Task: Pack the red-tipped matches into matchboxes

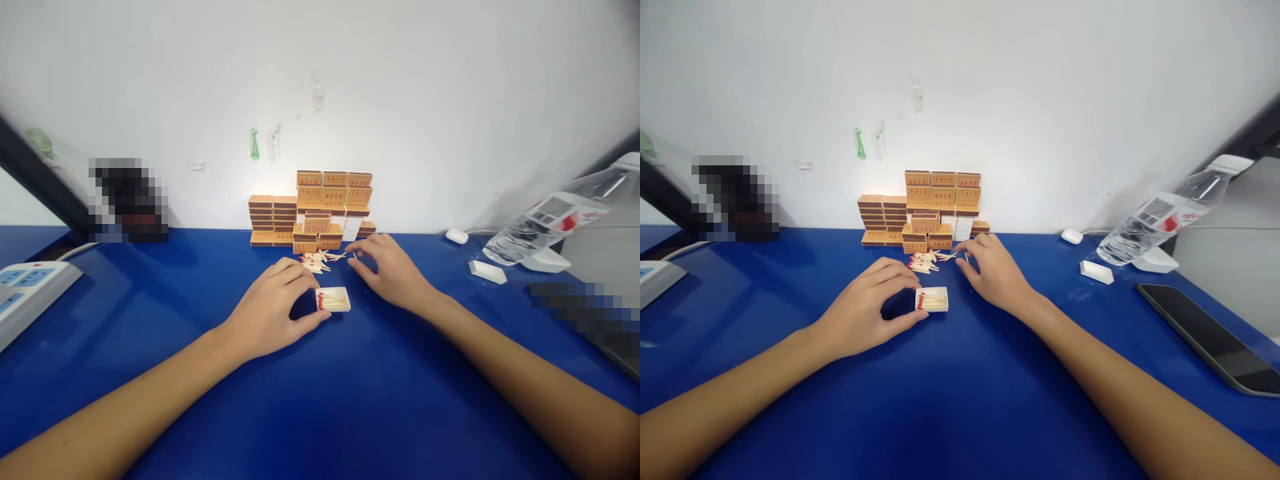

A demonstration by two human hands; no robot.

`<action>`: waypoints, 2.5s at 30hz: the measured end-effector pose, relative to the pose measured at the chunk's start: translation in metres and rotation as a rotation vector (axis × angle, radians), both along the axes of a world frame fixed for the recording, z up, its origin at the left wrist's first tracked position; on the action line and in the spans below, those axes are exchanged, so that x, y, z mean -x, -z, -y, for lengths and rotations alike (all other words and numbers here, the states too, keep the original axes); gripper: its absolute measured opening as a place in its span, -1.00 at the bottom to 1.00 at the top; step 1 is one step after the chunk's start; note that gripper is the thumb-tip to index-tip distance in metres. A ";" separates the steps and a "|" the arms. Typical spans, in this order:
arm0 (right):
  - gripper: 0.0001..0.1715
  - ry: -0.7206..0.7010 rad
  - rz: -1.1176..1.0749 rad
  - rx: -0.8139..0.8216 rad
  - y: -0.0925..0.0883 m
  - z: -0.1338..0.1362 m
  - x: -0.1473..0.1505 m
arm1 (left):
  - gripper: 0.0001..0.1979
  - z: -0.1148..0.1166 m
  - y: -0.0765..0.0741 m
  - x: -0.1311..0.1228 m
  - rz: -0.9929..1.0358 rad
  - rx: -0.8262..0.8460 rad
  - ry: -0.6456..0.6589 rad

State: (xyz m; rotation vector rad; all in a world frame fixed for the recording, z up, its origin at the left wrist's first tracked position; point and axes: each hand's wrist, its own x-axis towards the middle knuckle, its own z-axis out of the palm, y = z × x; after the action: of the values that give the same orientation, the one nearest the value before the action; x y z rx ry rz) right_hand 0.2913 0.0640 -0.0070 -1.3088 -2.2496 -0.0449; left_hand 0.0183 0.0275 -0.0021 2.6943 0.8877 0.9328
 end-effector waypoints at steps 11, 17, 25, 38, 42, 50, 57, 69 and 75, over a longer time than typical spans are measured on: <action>-0.87 -0.050 0.060 0.228 -0.018 -0.010 0.072 | -0.76 -0.001 -0.002 0.003 -0.097 0.009 -0.006; -0.88 -0.066 0.171 0.365 -0.029 -0.014 0.062 | -0.76 -0.003 -0.002 0.004 -0.114 0.025 -0.019; -0.72 -0.112 0.141 0.412 -0.032 0.013 0.024 | -0.75 -0.003 0.000 0.004 -0.101 0.007 -0.019; -0.86 -0.260 0.261 0.274 -0.038 0.043 0.037 | -0.77 -0.001 -0.002 0.001 -0.098 0.024 0.013; -0.85 -0.250 0.183 0.305 -0.037 0.044 0.034 | -0.76 -0.001 -0.003 0.001 -0.088 0.009 0.015; -0.83 -0.246 0.136 0.334 -0.039 0.047 0.025 | -0.74 -0.001 -0.002 0.001 -0.088 0.009 0.010; -0.84 -0.254 0.138 0.309 -0.032 0.047 0.030 | -0.75 -0.001 -0.002 0.000 -0.081 0.002 0.032; -0.86 -0.242 0.129 0.325 -0.039 0.049 0.023 | -0.75 0.000 -0.002 0.000 -0.074 0.009 0.019; -0.85 -0.265 0.148 0.367 -0.035 0.052 0.023 | -0.77 0.000 -0.003 0.000 -0.079 0.006 0.024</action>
State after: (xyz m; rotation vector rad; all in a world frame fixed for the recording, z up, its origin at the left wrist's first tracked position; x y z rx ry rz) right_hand 0.2679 0.0117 0.0277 -1.2006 -2.6300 0.3949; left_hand 0.0187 0.0272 0.0005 2.7477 0.8693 0.8233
